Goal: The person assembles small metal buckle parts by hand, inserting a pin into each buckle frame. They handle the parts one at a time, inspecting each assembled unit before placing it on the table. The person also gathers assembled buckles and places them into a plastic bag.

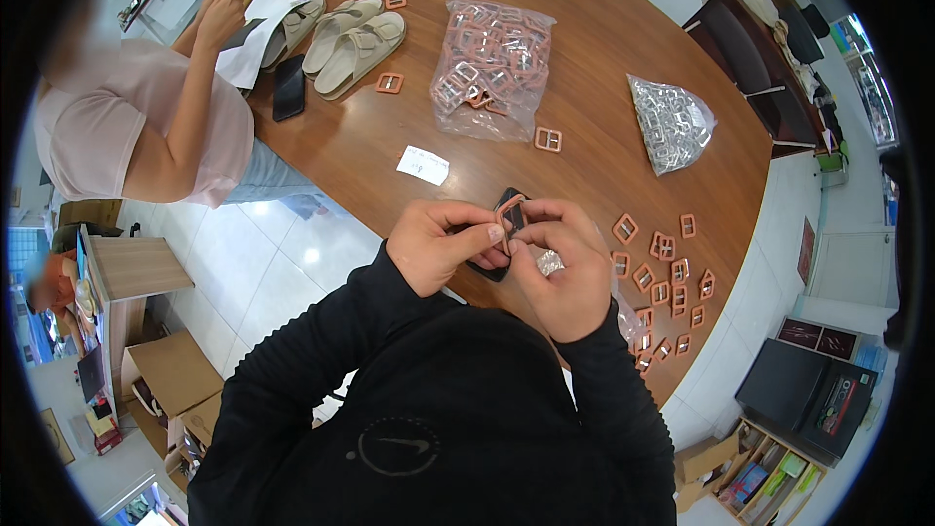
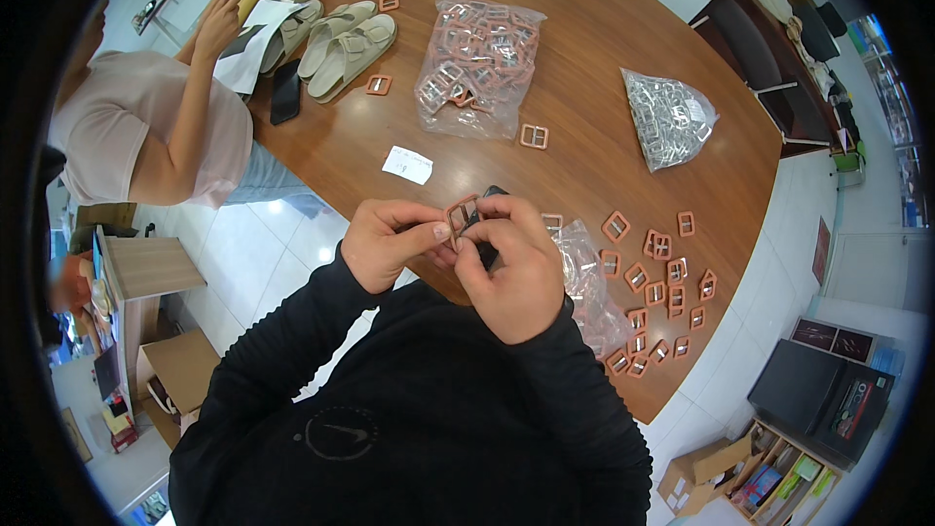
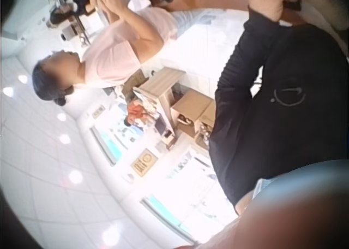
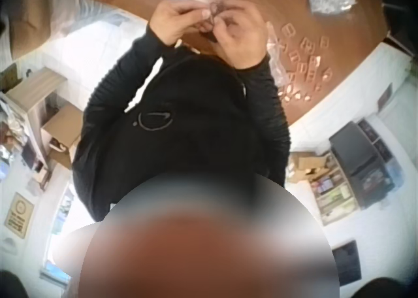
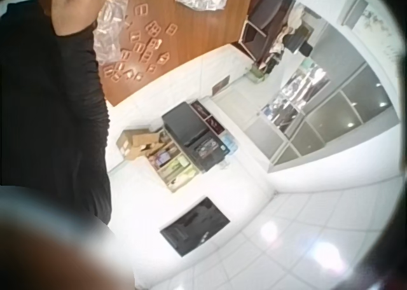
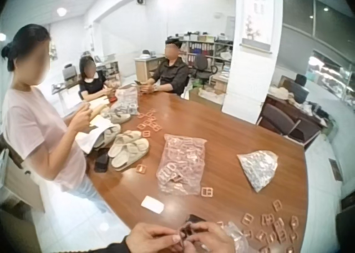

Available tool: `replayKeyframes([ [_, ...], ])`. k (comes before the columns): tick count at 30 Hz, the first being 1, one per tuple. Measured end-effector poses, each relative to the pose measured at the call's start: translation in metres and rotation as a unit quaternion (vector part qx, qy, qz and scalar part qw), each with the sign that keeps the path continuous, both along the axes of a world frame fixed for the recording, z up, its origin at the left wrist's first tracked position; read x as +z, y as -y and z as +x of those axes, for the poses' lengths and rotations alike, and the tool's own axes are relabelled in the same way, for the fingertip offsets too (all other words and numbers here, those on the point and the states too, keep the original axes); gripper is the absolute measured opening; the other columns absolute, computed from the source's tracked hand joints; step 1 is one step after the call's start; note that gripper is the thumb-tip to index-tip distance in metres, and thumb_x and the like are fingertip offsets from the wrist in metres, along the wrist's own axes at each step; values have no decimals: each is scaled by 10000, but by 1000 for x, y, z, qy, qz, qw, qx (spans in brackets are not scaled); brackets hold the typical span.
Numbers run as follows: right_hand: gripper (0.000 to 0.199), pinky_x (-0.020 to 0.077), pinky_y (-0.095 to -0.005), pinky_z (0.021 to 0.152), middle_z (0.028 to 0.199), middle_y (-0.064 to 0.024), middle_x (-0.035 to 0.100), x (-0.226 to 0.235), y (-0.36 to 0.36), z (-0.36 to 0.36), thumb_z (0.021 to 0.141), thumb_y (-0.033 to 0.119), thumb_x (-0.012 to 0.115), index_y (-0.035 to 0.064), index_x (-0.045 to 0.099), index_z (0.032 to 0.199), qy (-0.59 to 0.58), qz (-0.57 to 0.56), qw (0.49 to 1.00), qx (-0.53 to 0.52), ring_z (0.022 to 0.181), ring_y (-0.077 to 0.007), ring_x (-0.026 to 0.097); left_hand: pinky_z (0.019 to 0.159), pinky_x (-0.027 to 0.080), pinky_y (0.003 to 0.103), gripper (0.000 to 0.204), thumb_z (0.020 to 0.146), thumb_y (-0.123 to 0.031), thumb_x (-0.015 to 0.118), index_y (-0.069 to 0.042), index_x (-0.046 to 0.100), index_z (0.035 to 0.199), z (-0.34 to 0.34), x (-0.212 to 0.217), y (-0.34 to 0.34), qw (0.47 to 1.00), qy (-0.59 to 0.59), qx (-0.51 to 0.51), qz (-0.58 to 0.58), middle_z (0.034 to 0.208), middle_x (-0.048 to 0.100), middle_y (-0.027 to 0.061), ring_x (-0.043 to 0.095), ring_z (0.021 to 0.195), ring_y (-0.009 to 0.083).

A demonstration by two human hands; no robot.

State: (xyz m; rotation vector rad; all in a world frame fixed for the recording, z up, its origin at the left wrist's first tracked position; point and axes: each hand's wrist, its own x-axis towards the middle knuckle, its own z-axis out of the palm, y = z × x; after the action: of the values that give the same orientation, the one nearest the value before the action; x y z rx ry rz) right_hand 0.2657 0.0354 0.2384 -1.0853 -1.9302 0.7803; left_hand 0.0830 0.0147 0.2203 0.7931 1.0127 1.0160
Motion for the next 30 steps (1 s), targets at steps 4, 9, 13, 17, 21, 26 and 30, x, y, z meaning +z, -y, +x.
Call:
replayKeyframes([
  [4,113,509,-359,756,1023,-143,583,-5,1,-5,721,18,701,1,646,818,13,32,999,-8,898,-314,617,706,550,268,202,926,-94,621,72,673,1028,4,-1,2,1000,-25,14,-2,864,699,117,671,769,143],
  [9,124,503,-367,758,1033,-141,559,-15,5,-15,697,-20,692,-6,601,780,72,51,995,-39,914,-303,598,705,529,247,180,898,-38,606,74,680,1019,8,-8,5,988,-148,22,36,868,698,97,647,758,119],
  [13,133,495,-381,726,1007,-133,547,-20,9,-22,667,-30,687,-7,580,744,94,65,992,-58,896,-310,580,644,495,219,189,829,-54,624,53,699,965,12,-14,6,968,-236,39,71,801,706,71,616,694,73],
  [17,173,494,-395,707,1023,-117,539,-25,14,-26,636,-6,688,4,598,784,110,67,990,-65,900,-317,551,666,502,215,181,847,-16,589,65,686,977,13,-16,9,970,-236,34,42,845,700,77,622,741,75],
  [21,233,503,-371,665,1040,-119,524,-28,13,-27,655,53,736,14,611,847,126,111,984,-56,905,-306,551,653,519,226,190,842,-22,588,76,680,976,13,-13,12,978,-202,51,9,832,700,97,642,717,93],
  [26,193,487,-251,599,901,-61,605,-24,4,-8,899,171,655,6,630,995,-159,-264,951,-29,743,-136,585,659,541,248,216,853,-49,589,94,660,997,3,-7,16,992,-108,48,-50,848,692,129,673,710,137],
  [30,302,457,-214,526,788,-31,631,-22,3,-3,1026,251,474,-10,624,1048,-225,-392,891,46,577,-76,547,659,566,281,203,883,-13,516,101,650,985,1,-3,16,994,-102,4,-24,844,685,135,673,691,170],
])
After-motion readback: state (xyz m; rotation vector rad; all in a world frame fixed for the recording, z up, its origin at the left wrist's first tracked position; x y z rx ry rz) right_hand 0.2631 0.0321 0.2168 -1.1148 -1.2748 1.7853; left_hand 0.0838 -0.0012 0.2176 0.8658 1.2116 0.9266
